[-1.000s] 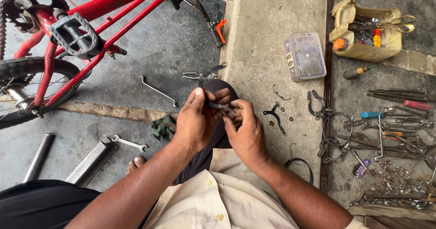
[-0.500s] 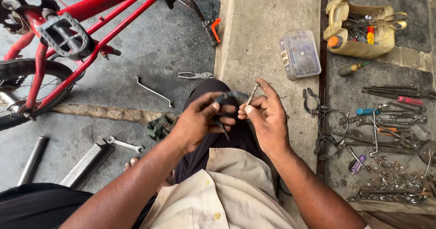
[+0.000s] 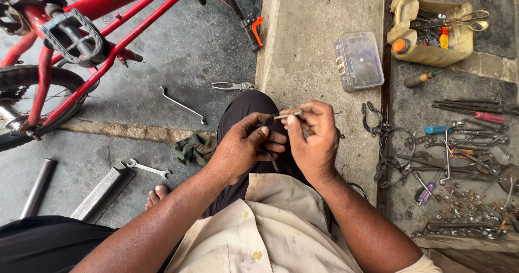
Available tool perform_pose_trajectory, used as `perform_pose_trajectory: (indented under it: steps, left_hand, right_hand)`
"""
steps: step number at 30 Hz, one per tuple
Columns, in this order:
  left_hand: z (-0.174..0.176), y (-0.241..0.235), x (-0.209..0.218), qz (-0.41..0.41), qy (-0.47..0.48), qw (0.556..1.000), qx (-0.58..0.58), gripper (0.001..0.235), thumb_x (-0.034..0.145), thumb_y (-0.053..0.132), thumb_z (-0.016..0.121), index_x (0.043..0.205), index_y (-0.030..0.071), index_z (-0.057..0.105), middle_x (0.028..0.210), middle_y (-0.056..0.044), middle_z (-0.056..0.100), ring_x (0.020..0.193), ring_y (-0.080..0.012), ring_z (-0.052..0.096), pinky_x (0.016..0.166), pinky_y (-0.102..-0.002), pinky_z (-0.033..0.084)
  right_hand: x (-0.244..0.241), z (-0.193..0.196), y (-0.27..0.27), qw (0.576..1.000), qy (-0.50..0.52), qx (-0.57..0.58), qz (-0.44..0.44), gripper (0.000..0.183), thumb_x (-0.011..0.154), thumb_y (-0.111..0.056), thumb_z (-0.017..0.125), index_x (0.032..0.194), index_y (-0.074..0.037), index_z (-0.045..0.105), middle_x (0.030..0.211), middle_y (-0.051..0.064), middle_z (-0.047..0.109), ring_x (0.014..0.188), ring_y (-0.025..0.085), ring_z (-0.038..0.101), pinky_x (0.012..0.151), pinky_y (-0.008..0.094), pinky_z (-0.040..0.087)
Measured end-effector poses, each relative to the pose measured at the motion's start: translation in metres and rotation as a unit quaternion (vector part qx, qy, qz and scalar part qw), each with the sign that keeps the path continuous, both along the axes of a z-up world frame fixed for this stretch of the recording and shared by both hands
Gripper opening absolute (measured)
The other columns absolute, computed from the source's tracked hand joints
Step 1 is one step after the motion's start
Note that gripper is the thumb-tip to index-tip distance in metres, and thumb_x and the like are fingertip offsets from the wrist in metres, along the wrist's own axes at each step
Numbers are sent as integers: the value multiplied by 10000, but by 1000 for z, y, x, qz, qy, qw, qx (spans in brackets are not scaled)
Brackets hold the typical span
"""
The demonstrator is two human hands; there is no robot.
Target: The person is sitting on the floor repairing a red bicycle. They use a wrench to loosen a bolt on the frame, then pick up a brake cable and a metal rod. They thread the cable through the rod and use pliers to bend and secure the end of the cable.
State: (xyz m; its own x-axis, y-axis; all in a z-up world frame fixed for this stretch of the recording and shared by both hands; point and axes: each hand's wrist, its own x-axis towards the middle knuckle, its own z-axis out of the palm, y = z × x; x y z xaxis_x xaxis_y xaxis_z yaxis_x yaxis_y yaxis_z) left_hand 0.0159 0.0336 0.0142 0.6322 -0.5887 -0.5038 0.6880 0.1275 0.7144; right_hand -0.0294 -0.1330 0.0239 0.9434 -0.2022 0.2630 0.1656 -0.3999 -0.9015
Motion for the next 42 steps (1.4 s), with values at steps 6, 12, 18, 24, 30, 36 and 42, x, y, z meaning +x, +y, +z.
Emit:
perform_pose_trajectory:
  steps: [6, 12, 18, 24, 30, 36, 42]
  left_hand:
    - [-1, -1, 1, 0, -4, 1000, -15, 172, 1073, 139, 406, 1149, 41, 525, 1037, -132, 745, 906, -198, 743, 779, -364, 620]
    - [8, -1, 3, -18, -70, 997, 25, 170, 1058, 148, 439, 1158, 51, 535, 1063, -110, 727, 941, -174, 747, 779, -334, 640]
    - [10, -2, 1, 16, -43, 999, 15, 160, 1059, 128, 455, 1176, 68, 547, 1084, -117, 685, 967, -209, 712, 784, -351, 631]
    - [17, 5, 20, 141, 61, 987, -36, 188, 1036, 128, 394, 1178, 59, 498, 1207, -180, 717, 1027, -237, 725, 839, -398, 594]
    - [24, 7, 27, 180, 75, 980, -33, 196, 1033, 137, 413, 1190, 36, 473, 1221, -199, 695, 1066, -251, 709, 887, -423, 600]
    - [23, 0, 14, 176, 64, 981, -47, 226, 1038, 110, 419, 1235, 9, 466, 1250, -211, 696, 1098, -250, 711, 933, -383, 599]
    - [29, 5, 21, 193, 47, 980, -19, 250, 1006, 61, 392, 1247, 12, 443, 1209, -236, 702, 1043, -275, 724, 860, -403, 627]
  right_hand:
    - [-4, 0, 0, 997, -35, -61, 11, 248, 1036, 57, 587, 1227, 18, 434, 1111, 190, 738, 1010, 213, 759, 876, 310, 637]
    - [-2, 3, 5, 978, -131, -160, 33, 265, 1029, 68, 616, 1223, 35, 439, 1136, 184, 715, 1076, 266, 755, 936, 337, 638]
    - [8, 23, 12, 911, -105, -397, -31, 220, 891, -74, 743, 1104, -29, 714, 1123, 151, 721, 1003, 350, 664, 874, 441, 554]
    - [-8, 29, 11, 953, -77, -293, -20, 244, 1065, -61, 588, 1277, -2, 693, 1186, 152, 699, 1103, 285, 678, 961, 382, 564]
    - [-8, 14, 10, 971, 196, 123, 67, 258, 1068, -201, 541, 1200, -22, 672, 895, 90, 735, 780, 79, 681, 710, 244, 570]
    - [0, 17, 21, 973, 105, -202, 38, 190, 939, -186, 754, 1014, -35, 668, 873, 81, 773, 763, 127, 748, 646, 298, 571]
    - [-8, 22, 6, 972, 162, -133, 105, 248, 991, -60, 549, 1225, -41, 629, 974, 100, 778, 909, 192, 786, 799, 304, 613]
